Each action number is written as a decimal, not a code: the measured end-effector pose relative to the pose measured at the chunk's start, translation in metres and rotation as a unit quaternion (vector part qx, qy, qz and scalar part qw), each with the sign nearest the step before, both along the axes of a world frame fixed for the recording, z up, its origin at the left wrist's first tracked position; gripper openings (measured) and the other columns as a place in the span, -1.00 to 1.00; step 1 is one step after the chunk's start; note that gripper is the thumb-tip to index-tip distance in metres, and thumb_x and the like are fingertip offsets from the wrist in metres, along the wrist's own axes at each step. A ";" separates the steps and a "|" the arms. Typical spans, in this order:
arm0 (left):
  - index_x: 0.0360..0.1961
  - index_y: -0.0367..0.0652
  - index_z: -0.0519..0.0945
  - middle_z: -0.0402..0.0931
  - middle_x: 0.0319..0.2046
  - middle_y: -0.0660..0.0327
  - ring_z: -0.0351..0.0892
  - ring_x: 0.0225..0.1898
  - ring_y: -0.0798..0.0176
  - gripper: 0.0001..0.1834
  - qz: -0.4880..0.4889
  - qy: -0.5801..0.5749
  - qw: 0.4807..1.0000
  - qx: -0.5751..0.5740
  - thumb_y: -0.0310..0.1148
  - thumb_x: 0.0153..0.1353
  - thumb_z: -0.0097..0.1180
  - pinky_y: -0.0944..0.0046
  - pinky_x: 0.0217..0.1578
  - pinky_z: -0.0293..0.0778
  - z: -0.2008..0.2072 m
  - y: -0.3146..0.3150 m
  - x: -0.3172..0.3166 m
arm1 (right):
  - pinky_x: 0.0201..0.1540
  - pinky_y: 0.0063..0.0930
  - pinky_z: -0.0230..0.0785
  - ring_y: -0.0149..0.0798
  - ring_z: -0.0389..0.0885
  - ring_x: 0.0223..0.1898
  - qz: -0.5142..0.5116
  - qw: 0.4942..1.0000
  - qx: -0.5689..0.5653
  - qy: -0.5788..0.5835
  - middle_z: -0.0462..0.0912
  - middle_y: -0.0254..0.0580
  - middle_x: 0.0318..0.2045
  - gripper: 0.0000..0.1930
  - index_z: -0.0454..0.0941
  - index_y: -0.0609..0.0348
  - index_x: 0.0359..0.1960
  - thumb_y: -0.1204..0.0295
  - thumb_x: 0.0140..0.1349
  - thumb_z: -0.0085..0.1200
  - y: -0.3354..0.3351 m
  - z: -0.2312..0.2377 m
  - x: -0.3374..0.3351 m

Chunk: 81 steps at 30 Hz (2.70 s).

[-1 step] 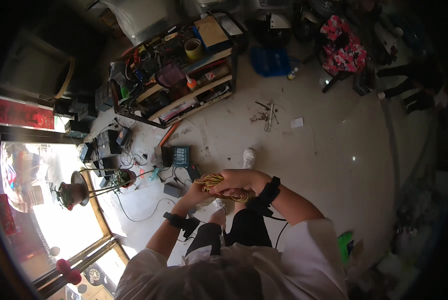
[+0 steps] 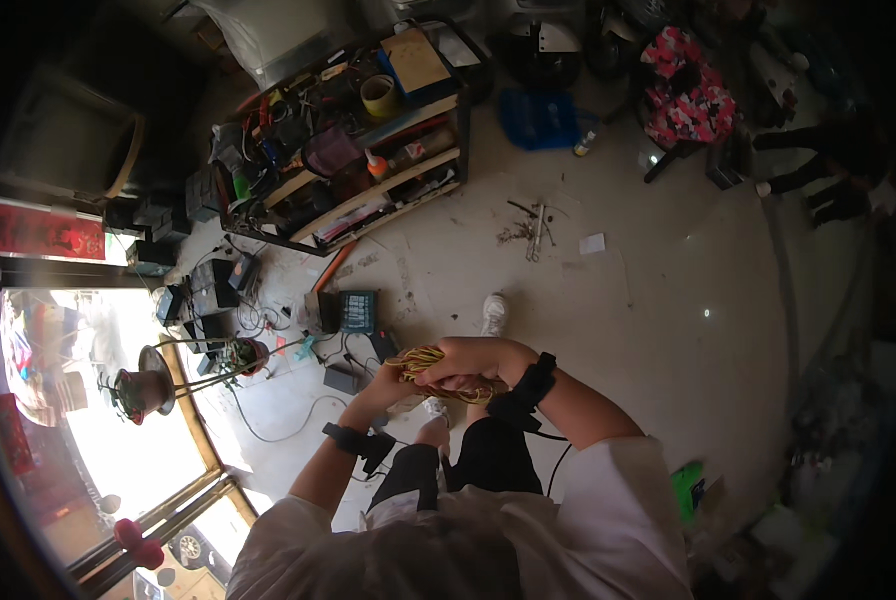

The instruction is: The person sits on the floor and untangles a bundle of multicolored wires connected to a power strip. They separate the wires, coil them neatly, and then wrap the coiled bundle around the power strip.

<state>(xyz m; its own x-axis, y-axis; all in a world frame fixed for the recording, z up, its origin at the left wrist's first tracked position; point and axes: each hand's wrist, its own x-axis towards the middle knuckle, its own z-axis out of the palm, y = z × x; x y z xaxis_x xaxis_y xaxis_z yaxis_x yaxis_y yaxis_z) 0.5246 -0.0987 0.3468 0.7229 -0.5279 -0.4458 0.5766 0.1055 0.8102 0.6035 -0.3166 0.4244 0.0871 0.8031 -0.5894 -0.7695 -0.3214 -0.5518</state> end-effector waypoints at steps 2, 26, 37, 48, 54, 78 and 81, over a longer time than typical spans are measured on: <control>0.13 -0.31 0.42 0.55 0.00 0.17 0.54 0.03 0.32 -0.37 -0.023 0.014 0.999 0.027 -0.58 -0.01 0.38 0.27 0.07 0.48 -0.015 -0.016 0.028 | -0.71 -0.66 -0.04 -0.65 0.18 -0.74 0.003 1.000 0.026 0.010 0.39 -0.54 -0.71 -0.68 0.51 0.20 -0.43 0.19 0.26 0.25 -0.016 -0.026 0.026; -0.39 -0.09 0.60 0.51 -0.29 0.23 0.44 -0.06 0.00 -0.78 -0.088 -0.563 0.734 0.368 -0.43 -0.13 0.34 0.07 -0.05 0.44 -0.511 -0.109 0.263 | -0.45 -0.11 0.44 0.03 0.60 -0.59 -0.010 0.747 -0.133 -0.651 0.54 -0.05 -0.71 -0.67 0.56 0.13 -0.56 0.14 0.17 0.19 -0.104 -0.560 0.163; -0.47 -0.06 0.54 0.45 -0.34 0.25 0.39 -0.12 0.00 -0.75 0.002 -0.652 0.639 0.408 -0.46 -0.20 0.37 -0.07 0.03 0.38 -0.638 -0.052 0.255 | -0.55 -0.24 0.41 -0.10 0.55 -0.68 0.006 0.639 0.013 -0.769 0.44 -0.21 -0.79 -0.82 0.47 0.11 -0.55 0.32 0.04 0.17 -0.056 -0.722 0.175; -0.04 -0.11 0.57 0.34 0.31 0.19 0.16 0.42 -0.02 -0.59 -0.153 -0.562 0.600 0.548 -0.44 0.01 0.19 -0.13 0.43 -0.01 -0.599 -0.028 0.241 | -0.56 -0.24 0.41 -0.09 0.57 -0.67 0.135 0.586 -0.006 -0.799 0.53 -0.18 -0.75 -0.87 0.53 0.14 -0.53 0.39 0.08 0.14 -0.025 -0.736 0.181; 0.39 -0.27 0.15 0.18 0.37 -0.07 0.15 0.41 -0.16 0.08 -0.240 -0.444 0.792 0.344 -0.28 -0.16 0.47 -0.04 0.36 0.18 -0.549 -0.027 0.234 | -0.41 -0.19 0.49 -0.04 0.65 -0.52 0.113 0.678 0.018 -0.726 0.59 -0.07 -0.65 -0.88 0.60 0.21 -0.50 0.42 0.08 0.13 0.001 -0.723 0.184; -0.26 -0.31 0.60 0.53 -0.52 0.30 0.47 -0.53 0.47 -0.75 -0.222 -0.023 0.960 0.168 -0.29 0.28 0.27 0.43 -0.51 0.41 -0.633 -0.073 0.255 | -0.09 -0.22 0.42 -0.09 0.60 -0.19 -0.082 0.638 0.011 -0.766 0.60 -0.14 -0.26 -0.65 0.39 0.16 -0.28 0.33 0.04 0.32 -0.053 -0.744 0.179; -0.27 -0.24 0.60 0.46 -0.60 0.33 0.43 -0.56 0.49 -0.64 -0.199 0.017 0.958 0.206 -0.09 0.33 0.20 0.42 -0.53 0.38 -0.646 -0.063 0.248 | 0.10 -0.17 0.30 -0.01 0.51 -0.03 -0.169 0.612 -0.057 -0.770 0.53 -0.06 -0.10 -0.48 0.46 0.20 -0.13 0.22 -0.04 0.43 -0.093 -0.753 0.189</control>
<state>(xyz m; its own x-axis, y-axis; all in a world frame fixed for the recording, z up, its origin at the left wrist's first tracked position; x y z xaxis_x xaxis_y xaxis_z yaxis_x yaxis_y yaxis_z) 0.7723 -0.1617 -0.2991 0.4817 -0.5331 -0.6955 0.5325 -0.4522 0.7155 0.7927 -0.4094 -0.3291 0.7609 0.5463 0.3502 0.6018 -0.3921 -0.6958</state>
